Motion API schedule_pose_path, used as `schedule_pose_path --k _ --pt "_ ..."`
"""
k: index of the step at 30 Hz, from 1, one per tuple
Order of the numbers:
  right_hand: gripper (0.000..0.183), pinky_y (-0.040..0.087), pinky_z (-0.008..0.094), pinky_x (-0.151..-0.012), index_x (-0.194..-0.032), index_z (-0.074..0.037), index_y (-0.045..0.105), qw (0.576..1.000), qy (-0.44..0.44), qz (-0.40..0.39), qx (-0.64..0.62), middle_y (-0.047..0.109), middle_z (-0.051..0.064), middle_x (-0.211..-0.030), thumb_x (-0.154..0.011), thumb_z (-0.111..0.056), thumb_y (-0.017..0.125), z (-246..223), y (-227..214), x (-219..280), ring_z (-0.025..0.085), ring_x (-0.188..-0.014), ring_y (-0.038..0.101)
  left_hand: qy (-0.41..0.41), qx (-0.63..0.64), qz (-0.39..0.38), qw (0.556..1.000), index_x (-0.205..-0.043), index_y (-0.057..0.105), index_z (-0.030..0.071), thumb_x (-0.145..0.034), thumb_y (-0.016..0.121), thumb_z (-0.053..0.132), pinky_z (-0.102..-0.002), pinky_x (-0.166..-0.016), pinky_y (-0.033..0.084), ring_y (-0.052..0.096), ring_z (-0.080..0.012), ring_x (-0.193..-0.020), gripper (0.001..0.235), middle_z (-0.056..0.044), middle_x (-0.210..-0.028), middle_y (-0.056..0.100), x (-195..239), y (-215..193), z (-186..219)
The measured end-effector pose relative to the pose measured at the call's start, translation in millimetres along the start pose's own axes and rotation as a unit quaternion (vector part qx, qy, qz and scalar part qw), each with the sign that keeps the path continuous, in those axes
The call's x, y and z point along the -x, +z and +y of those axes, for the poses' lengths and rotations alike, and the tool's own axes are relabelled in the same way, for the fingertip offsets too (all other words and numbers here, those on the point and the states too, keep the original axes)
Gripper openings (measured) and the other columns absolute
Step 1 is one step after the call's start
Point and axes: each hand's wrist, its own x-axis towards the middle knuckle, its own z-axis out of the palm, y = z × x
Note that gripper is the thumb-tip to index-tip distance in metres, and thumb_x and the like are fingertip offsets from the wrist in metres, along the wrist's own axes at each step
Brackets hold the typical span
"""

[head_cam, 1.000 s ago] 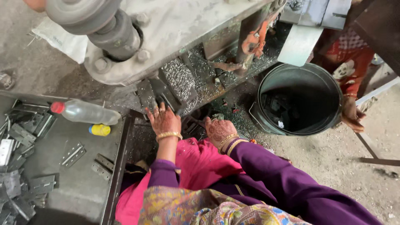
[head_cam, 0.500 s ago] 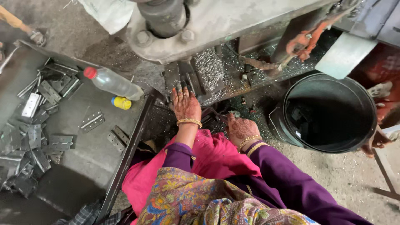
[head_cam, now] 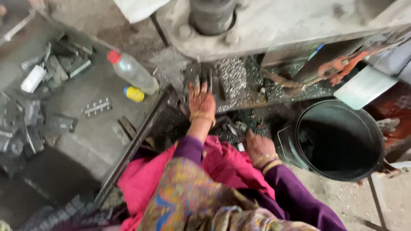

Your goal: The person picks up metal hinge pieces from a tray and places them into a press machine, using a metal rod to clear scrap and adjust the placement.

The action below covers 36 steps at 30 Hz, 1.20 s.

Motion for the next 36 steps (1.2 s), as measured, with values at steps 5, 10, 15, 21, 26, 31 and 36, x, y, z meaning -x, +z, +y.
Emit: schedule_pose_path --k 5,10,15,21,26,31,36 --pt "0.050 0.055 0.054 -0.070 -0.127 -0.011 0.051 0.985 0.039 0.019 -0.165 0.073 0.023 -0.093 -0.093 -0.046 0.057 -3.1 4.8 5.8 0.045 -0.084 0.070 -0.043 0.008 0.017 0.999 -0.133 0.066 0.014 -0.101 0.041 0.024 -0.056 -0.124 0.006 0.029 -0.0284 -0.153 0.042 -0.003 -0.157 0.047 -4.2 -0.2 12.9" --pt "0.044 0.053 0.056 -0.079 -0.124 -0.012 0.057 0.990 0.032 -0.030 -0.137 0.074 0.022 -0.101 -0.098 -0.046 0.060 6.4 9.4 -6.3 0.045 -0.094 0.068 -0.037 -0.011 -0.074 0.996 -0.137 0.064 0.016 -0.105 0.036 0.024 -0.062 -0.126 0.000 0.027 -0.0262 -0.154 0.042 0.000 -0.162 0.042 -11.1 -23.4 -0.8" --pt "0.045 0.054 0.055 -0.076 -0.123 -0.010 0.057 0.988 0.028 0.005 -0.150 0.074 0.022 -0.098 -0.096 -0.046 0.061 8.0 19.1 0.5 0.044 -0.091 0.069 -0.046 -0.043 -0.075 0.995 -0.140 0.059 0.015 -0.102 0.037 0.021 -0.063 -0.121 -0.002 0.023 -0.0275 -0.153 0.044 -0.002 -0.164 0.035 -15.4 -39.3 12.8" --pt "0.046 0.054 0.054 -0.074 -0.122 -0.008 0.058 0.990 0.025 -0.035 -0.131 0.073 0.022 -0.094 -0.094 -0.045 0.062 9.9 10.5 -11.9 0.044 -0.088 0.070 -0.050 -0.002 -0.140 0.989 -0.147 0.051 0.020 -0.100 0.039 0.019 -0.066 -0.121 -0.005 0.015 -0.0280 -0.156 0.049 0.001 -0.164 0.032 -20.5 -45.1 3.5" --pt "0.047 0.055 0.054 -0.071 -0.121 -0.007 0.058 0.985 -0.013 0.047 -0.166 0.073 0.022 -0.090 -0.093 -0.044 0.063 16.3 17.5 -10.8 0.043 -0.085 0.070 -0.067 -0.015 -0.128 0.989 -0.149 0.050 0.020 -0.107 0.033 0.023 -0.065 -0.122 -0.007 0.013 -0.0284 -0.157 0.046 0.000 -0.167 0.029 -47.8 -40.9 9.2" --pt "0.046 0.055 0.054 -0.073 -0.122 -0.008 0.057 0.989 0.019 -0.025 -0.142 0.074 0.020 -0.090 -0.095 -0.045 0.061 -5.9 4.2 14.7 0.041 -0.085 0.071 -0.052 -0.022 -0.125 0.991 -0.148 0.050 0.022 -0.103 0.036 0.025 -0.064 -0.122 -0.008 0.009 -0.0278 -0.157 0.048 0.002 -0.166 0.026 -25.9 -39.5 8.5" --pt "0.058 0.056 0.054 -0.070 -0.136 -0.007 0.051 0.993 -0.073 0.096 0.014 0.073 0.020 -0.098 -0.087 -0.036 0.062 -23.2 -78.4 16.2 0.041 -0.086 0.072 0.012 0.015 -0.019 1.000 -0.140 0.058 0.013 -0.092 0.049 0.059 -0.063 -0.120 0.001 0.024 -0.0276 -0.152 0.067 -0.004 -0.155 0.046 41.1 -41.4 10.2"
